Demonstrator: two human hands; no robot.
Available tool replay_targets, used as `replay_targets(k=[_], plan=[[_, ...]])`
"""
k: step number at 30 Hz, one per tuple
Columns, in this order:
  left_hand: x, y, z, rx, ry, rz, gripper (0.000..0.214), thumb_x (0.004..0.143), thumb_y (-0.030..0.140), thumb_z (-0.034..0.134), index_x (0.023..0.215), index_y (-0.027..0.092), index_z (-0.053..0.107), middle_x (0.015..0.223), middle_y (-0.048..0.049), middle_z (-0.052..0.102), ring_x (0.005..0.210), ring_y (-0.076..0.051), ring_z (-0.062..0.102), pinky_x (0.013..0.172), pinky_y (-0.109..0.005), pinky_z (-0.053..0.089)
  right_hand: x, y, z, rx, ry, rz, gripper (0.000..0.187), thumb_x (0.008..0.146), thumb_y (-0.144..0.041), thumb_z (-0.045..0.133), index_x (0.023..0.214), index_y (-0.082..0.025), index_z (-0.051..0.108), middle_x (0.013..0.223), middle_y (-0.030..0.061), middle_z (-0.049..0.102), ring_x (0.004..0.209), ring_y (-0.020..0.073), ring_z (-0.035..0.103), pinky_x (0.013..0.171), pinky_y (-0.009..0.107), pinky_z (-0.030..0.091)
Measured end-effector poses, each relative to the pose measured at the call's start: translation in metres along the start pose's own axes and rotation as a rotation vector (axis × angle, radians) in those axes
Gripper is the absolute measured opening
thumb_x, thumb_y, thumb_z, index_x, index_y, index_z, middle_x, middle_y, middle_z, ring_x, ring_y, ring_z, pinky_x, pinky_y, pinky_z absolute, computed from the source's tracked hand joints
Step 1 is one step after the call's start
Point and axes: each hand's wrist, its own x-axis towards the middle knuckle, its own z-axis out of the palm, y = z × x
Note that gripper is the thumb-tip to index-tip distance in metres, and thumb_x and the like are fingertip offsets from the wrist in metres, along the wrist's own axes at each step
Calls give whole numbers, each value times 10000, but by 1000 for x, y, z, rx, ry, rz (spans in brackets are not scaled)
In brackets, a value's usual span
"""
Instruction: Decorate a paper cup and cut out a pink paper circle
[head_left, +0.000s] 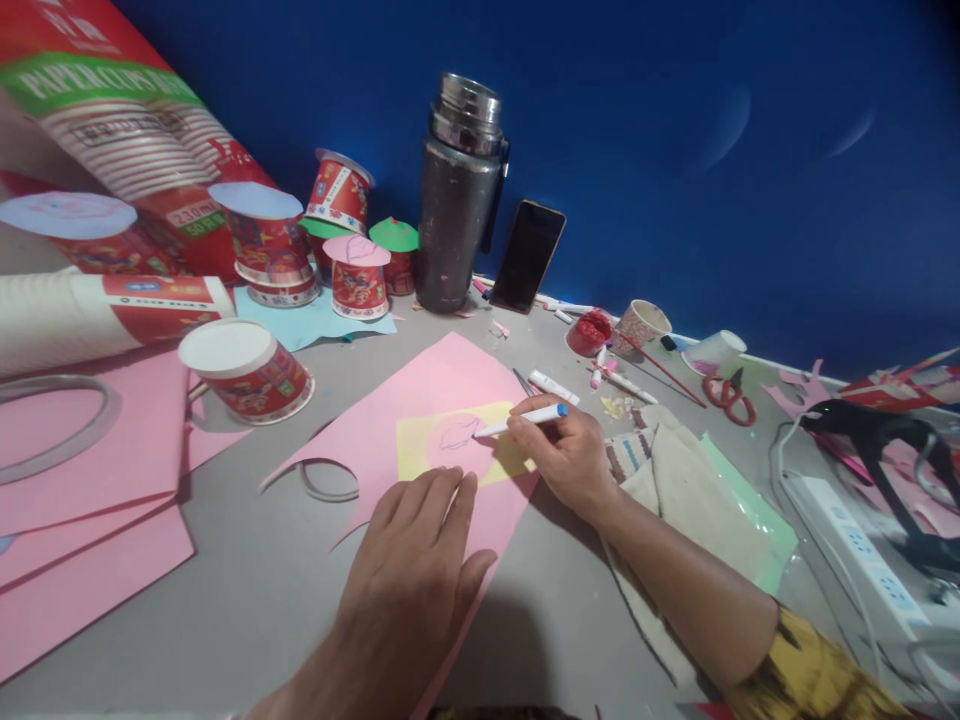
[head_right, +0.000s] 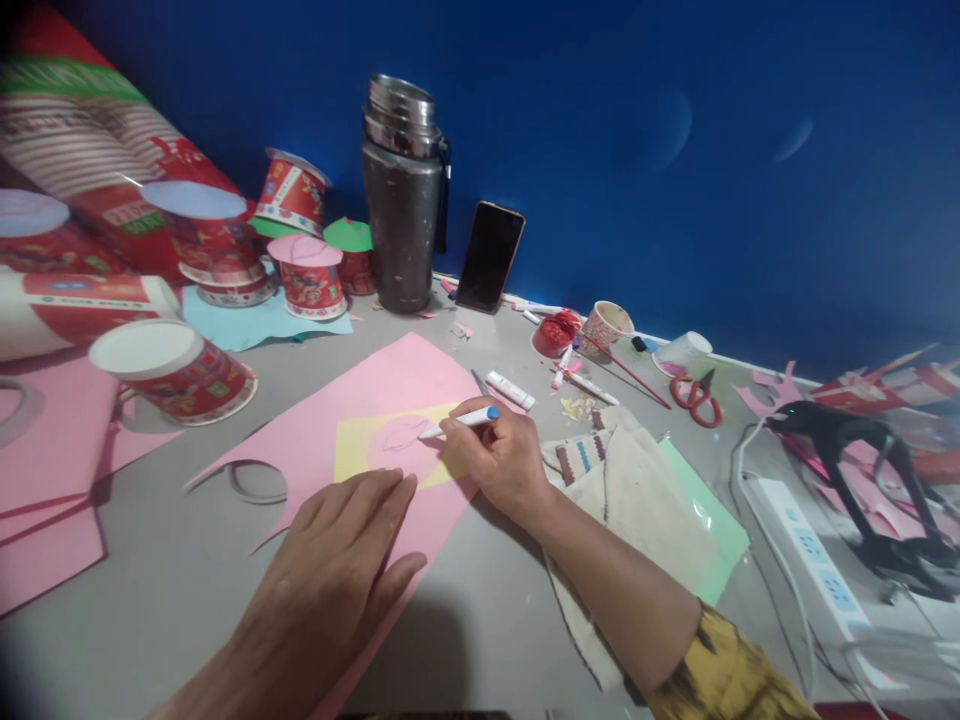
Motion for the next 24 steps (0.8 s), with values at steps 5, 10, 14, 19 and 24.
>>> replay_targets(k=[5, 10, 14, 19, 24], plan=[[0, 0, -1, -13, -11, 0, 379, 990, 246, 578, 1311, 45, 598, 1188, -185, 687, 1073, -339, 602, 904, -481, 448, 0, 0, 0, 5, -27, -7, 176, 895, -343, 688, 833, -185, 738, 639, -12, 685, 499, 107, 541, 499, 225, 422], [0, -1, 0, 7, 1, 9, 376, 987, 243, 585, 1306, 45, 599, 1197, -191, 696, 1092, -344, 611, 900, -479, 455, 0, -1, -1, -12, 11, 15, 184, 890, -335, 674, 806, -181, 731, 602, -19, 655, 482, 104, 517, 476, 221, 399], [1, -1, 1, 9, -5, 11, 373, 983, 245, 582, 1303, 55, 601, 1185, -187, 704, 1072, -339, 625, 884, -477, 470, -1, -2, 0, 11, -19, 13, 171, 887, -331, 683, 828, -183, 745, 659, -4, 696, 511, 105, 540, 504, 221, 426], [1, 0, 1, 17, 6, 0, 359, 990, 227, 552, 1304, 61, 600, 1180, -186, 710, 1081, -336, 633, 894, -480, 473, 0, 0, 0, -5, 16, 19, 169, 887, -329, 679, 807, -188, 727, 624, -15, 677, 486, 103, 521, 478, 224, 404], [0, 0, 2, 20, 35, -3, 351, 998, 228, 533, 1298, 62, 605, 1176, -188, 712, 1088, -333, 635, 910, -478, 468, 1, 1, -1, -4, 2, 0, 173, 890, -331, 669, 820, -187, 736, 666, -3, 706, 501, 107, 539, 492, 228, 420]])
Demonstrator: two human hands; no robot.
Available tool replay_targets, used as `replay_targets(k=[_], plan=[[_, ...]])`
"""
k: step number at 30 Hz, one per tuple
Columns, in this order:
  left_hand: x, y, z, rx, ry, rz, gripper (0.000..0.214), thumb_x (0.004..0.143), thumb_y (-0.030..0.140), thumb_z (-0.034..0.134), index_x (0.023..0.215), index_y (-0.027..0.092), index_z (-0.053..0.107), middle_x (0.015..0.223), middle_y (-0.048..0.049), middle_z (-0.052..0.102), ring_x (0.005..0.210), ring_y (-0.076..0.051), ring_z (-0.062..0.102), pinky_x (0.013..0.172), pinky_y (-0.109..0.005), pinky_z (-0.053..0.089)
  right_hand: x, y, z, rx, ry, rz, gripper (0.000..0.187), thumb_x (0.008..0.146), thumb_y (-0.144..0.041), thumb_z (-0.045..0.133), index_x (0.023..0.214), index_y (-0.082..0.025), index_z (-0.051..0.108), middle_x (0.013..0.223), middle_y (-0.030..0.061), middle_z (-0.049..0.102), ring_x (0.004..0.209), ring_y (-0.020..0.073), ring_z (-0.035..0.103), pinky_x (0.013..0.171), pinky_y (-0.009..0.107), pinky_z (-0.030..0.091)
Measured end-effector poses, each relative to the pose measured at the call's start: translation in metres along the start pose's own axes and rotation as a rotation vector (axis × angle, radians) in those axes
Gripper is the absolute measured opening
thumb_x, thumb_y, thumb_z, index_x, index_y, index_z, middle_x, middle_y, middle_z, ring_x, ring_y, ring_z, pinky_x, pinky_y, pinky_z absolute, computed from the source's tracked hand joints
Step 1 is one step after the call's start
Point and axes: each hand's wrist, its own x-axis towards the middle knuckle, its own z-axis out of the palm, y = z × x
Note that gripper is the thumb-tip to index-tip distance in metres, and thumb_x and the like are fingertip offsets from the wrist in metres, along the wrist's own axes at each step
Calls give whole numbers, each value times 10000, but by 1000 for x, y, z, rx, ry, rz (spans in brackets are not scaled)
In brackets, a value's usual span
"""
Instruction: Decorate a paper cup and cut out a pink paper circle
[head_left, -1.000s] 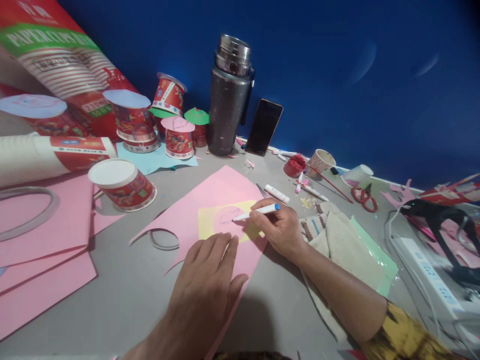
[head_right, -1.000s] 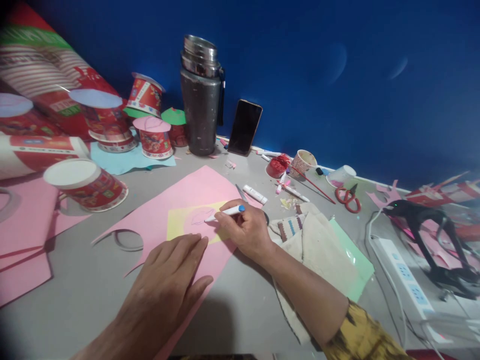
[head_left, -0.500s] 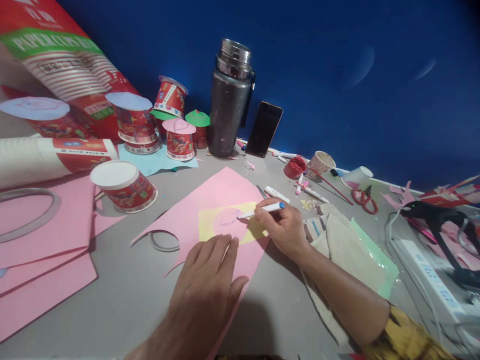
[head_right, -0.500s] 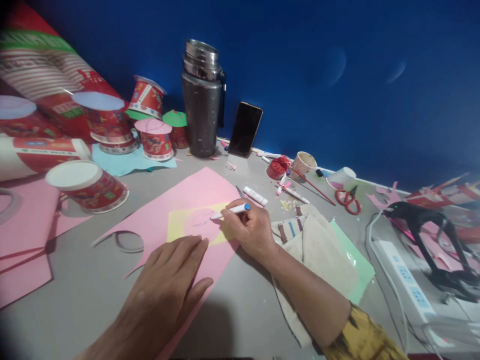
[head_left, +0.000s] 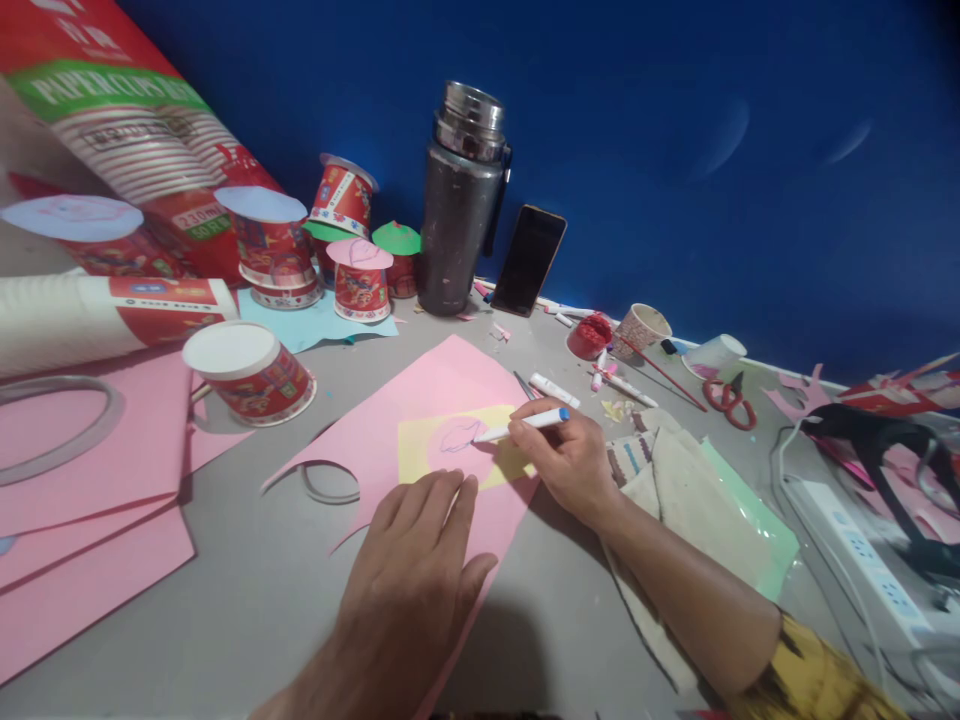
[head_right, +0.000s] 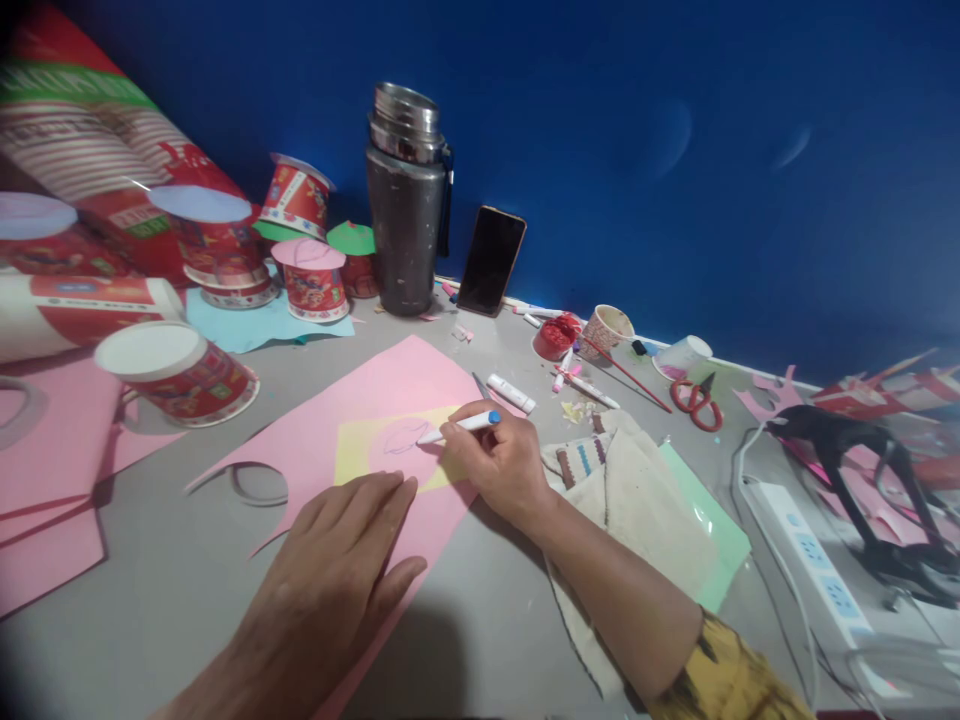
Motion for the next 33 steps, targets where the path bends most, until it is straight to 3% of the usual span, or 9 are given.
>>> replay_targets(k=[12, 17, 24, 33], plan=[[1, 0, -2, -3, -9, 7, 344, 973, 203, 561, 1288, 71, 605, 1162, -176, 715, 1063, -328, 639, 889, -467, 473, -1, -7, 2, -31, 18, -17, 157, 871, -310, 663, 793, -192, 730, 682, 0, 721, 494, 101, 535, 508, 226, 429], [1, -1, -1, 6, 11, 13, 345, 975, 204, 562, 1290, 69, 605, 1167, -183, 716, 1083, -336, 642, 902, -471, 471, 0, -5, 0, -50, 96, -2, 183, 882, -337, 658, 802, -186, 725, 594, -13, 670, 466, 107, 515, 479, 226, 411], [1, 0, 0, 12, 23, 14, 343, 977, 187, 537, 1291, 66, 605, 1167, -180, 718, 1086, -329, 639, 910, -474, 481, 1, -4, 4, -19, 72, -3, 180, 875, -342, 667, 820, -189, 742, 669, 18, 728, 533, 131, 609, 505, 227, 454], [-3, 2, 1, 5, 12, -10, 391, 936, 168, 595, 1308, 48, 610, 1220, -199, 689, 1151, -368, 601, 930, -512, 489, 2, 0, 9, -21, 27, -45, 173, 867, -330, 672, 881, -187, 768, 691, 9, 737, 517, 124, 581, 536, 246, 473]])
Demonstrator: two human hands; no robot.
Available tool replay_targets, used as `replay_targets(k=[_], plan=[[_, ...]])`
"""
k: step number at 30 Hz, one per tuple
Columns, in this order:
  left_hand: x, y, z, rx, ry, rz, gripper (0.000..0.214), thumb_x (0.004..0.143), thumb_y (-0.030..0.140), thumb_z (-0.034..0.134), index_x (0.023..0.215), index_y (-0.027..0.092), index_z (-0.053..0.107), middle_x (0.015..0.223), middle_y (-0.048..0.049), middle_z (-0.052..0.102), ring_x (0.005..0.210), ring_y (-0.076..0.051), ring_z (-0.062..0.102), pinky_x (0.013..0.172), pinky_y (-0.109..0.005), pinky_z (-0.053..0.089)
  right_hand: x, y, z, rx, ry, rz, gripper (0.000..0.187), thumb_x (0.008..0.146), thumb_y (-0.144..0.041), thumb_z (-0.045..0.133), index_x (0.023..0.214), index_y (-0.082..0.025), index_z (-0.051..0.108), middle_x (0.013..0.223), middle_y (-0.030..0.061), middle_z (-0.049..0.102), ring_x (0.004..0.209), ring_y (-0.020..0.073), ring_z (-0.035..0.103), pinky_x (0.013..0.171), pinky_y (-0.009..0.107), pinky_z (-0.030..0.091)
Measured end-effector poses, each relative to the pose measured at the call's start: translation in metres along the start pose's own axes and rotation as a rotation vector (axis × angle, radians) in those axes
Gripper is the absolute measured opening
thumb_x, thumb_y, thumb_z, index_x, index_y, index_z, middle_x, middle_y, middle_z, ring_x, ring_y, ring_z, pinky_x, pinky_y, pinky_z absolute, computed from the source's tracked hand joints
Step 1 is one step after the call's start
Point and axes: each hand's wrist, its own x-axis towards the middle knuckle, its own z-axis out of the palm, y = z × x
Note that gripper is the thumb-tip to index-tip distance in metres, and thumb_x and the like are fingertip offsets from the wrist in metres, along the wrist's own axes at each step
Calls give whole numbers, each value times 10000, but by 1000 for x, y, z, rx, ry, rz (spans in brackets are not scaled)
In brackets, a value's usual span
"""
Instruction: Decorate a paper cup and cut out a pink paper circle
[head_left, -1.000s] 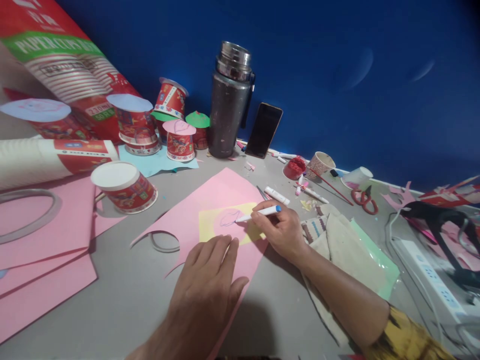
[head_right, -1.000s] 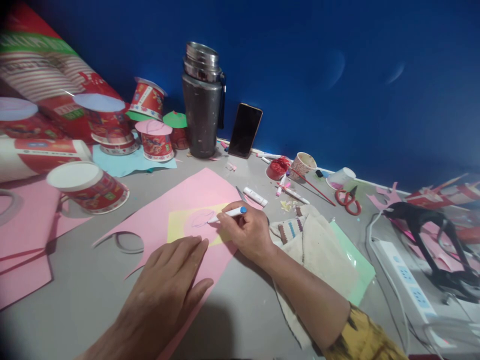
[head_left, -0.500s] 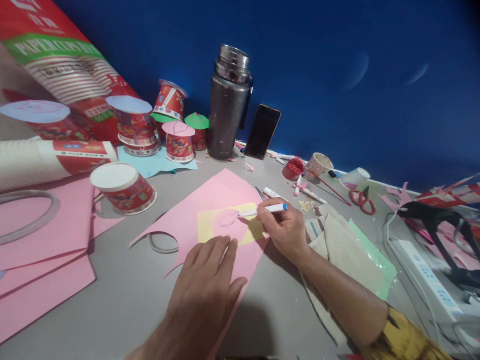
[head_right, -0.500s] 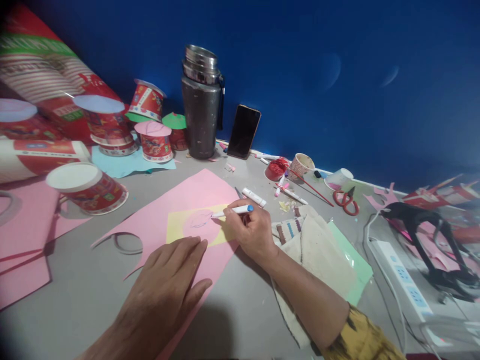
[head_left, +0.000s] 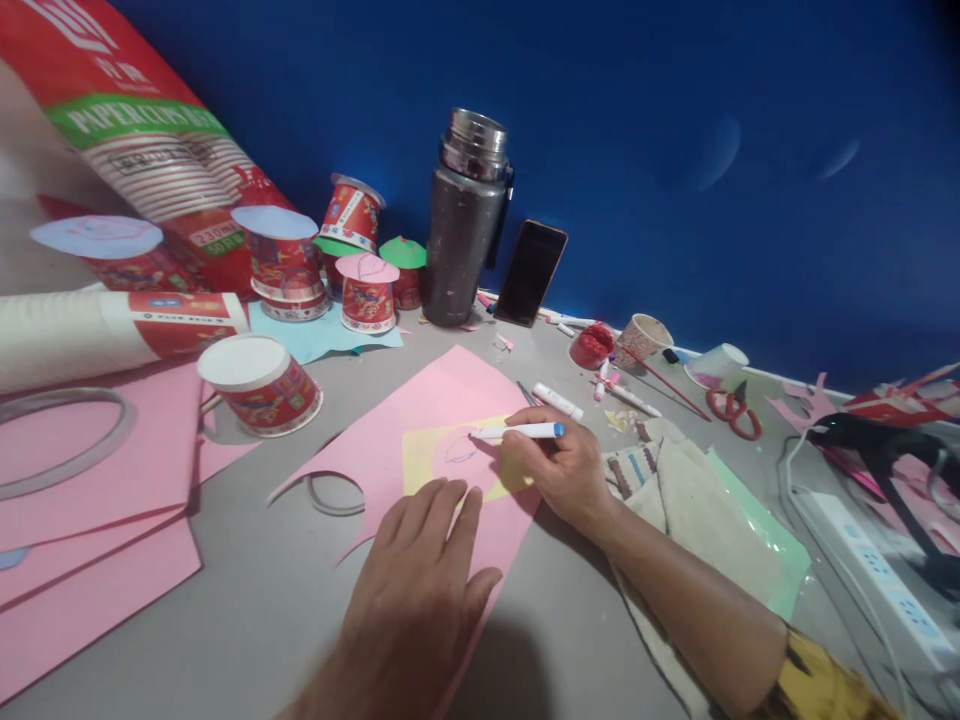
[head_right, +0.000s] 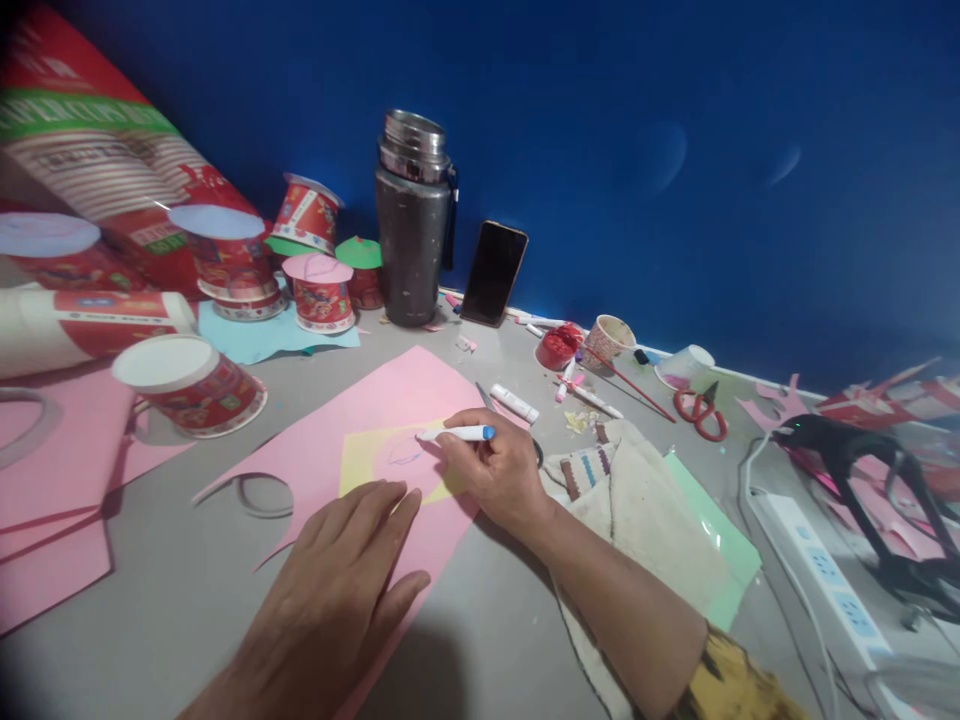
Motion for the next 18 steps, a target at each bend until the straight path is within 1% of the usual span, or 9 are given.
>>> replay_targets(k=[3, 9, 18], plan=[[-1, 0, 1, -1, 8, -14, 383, 940, 165, 591, 1307, 61, 616, 1230, -191, 690, 1156, -362, 596, 942, -507, 490, 0, 1, 0, 3, 5, -3, 174, 864, -324, 677, 873, -181, 775, 692, 12, 739, 527, 124, 591, 541, 241, 476], [-2, -4, 1, 19, -7, 1, 411, 942, 198, 606, 1333, 72, 606, 1238, -176, 698, 1168, -348, 604, 959, -494, 492, 1, 1, 1, 21, 38, 10, 175, 859, -327, 682, 856, -178, 774, 763, 29, 770, 577, 132, 639, 568, 234, 508], [-1, -3, 2, 32, 8, 19, 389, 947, 197, 582, 1310, 61, 615, 1213, -183, 708, 1143, -351, 617, 934, -492, 494, 1, 1, 1, -2, 18, 29, 208, 850, -353, 682, 867, -171, 783, 668, 8, 724, 523, 120, 584, 547, 239, 484]])
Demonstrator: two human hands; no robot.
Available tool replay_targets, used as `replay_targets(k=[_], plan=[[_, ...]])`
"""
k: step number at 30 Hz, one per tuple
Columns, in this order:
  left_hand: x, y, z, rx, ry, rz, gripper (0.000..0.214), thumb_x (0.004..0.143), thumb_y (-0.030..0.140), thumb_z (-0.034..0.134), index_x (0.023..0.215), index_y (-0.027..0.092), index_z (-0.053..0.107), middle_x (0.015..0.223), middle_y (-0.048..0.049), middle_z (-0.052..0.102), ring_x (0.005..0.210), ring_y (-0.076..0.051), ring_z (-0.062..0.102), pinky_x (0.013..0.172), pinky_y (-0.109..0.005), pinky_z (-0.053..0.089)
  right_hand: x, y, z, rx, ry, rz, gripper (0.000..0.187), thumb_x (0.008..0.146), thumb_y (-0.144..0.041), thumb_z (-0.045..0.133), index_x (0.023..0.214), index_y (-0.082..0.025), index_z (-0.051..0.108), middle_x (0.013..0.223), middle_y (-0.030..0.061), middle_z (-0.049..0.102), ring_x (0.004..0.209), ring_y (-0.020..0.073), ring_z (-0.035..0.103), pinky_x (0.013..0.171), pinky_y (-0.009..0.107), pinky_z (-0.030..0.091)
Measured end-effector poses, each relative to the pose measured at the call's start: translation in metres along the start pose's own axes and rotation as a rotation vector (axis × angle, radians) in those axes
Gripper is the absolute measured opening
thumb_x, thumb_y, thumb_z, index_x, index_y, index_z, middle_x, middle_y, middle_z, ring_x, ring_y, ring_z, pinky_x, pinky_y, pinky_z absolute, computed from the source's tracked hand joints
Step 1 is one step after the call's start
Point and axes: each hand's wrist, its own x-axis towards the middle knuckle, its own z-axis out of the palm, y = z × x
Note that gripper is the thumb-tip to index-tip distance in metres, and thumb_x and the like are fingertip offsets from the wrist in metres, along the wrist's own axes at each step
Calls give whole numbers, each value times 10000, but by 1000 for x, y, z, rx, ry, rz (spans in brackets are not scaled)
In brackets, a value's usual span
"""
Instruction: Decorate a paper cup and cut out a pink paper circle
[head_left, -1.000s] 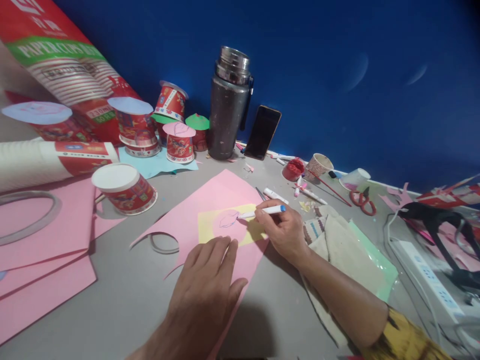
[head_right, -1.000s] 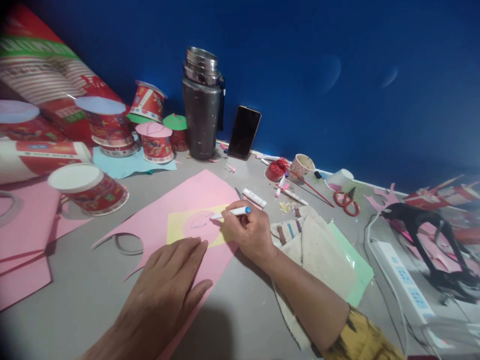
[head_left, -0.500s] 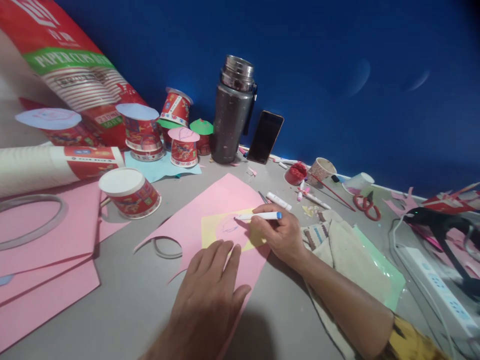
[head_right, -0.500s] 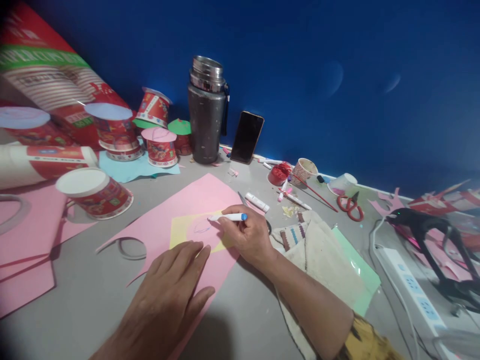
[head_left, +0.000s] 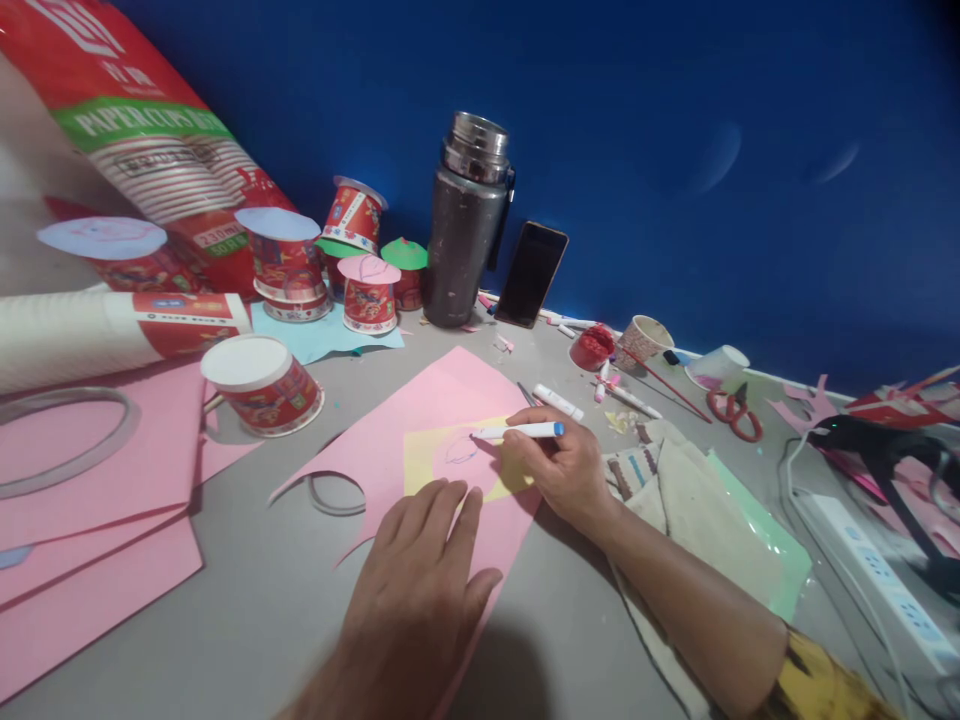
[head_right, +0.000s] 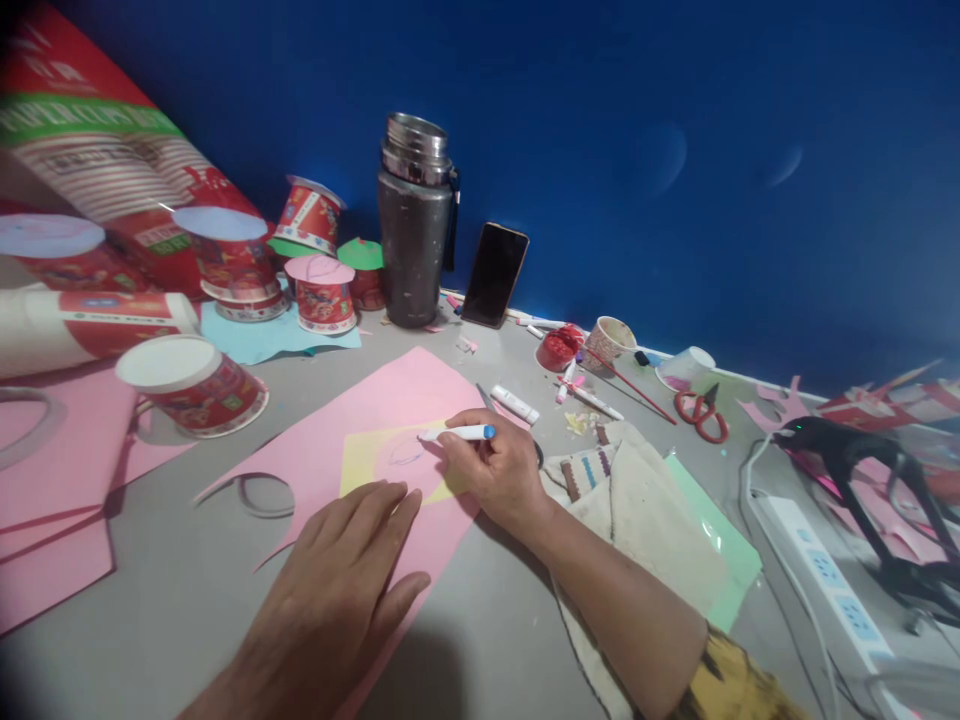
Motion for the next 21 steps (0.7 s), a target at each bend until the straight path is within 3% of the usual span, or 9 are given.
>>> replay_targets(k=[9, 14, 18, 21], plan=[[-1, 0, 2, -14, 10, -22, 375, 953, 200, 567, 1305, 76, 610, 1208, -183, 706, 1145, -347, 620, 944, -490, 487, 0, 2, 0, 22, -15, 10, 216, 851, -357, 683, 883, -168, 782, 641, 5, 704, 498, 119, 560, 506, 246, 449], [-1, 1, 2, -10, 9, -20, 382, 964, 204, 555, 1319, 70, 601, 1213, -185, 705, 1158, -347, 613, 962, -493, 481, 2, 2, -1, 44, 40, 7, 155, 846, -328, 700, 862, -191, 770, 764, 29, 754, 571, 127, 604, 550, 244, 479], [-2, -1, 2, -8, -3, -11, 370, 982, 216, 553, 1314, 62, 608, 1222, -188, 710, 1164, -342, 615, 965, -483, 482, 3, 6, -2, 131, 32, 130, 198, 842, -370, 713, 887, -184, 762, 683, 11, 711, 490, 111, 537, 480, 239, 429], [-2, -4, 2, -13, -78, -28, 397, 983, 288, 593, 1328, 95, 617, 1255, -171, 714, 1164, -335, 626, 951, -472, 495, 4, 14, -8, 238, 18, 219, 239, 835, -415, 740, 900, -186, 758, 663, 12, 704, 510, 123, 555, 482, 239, 433]])
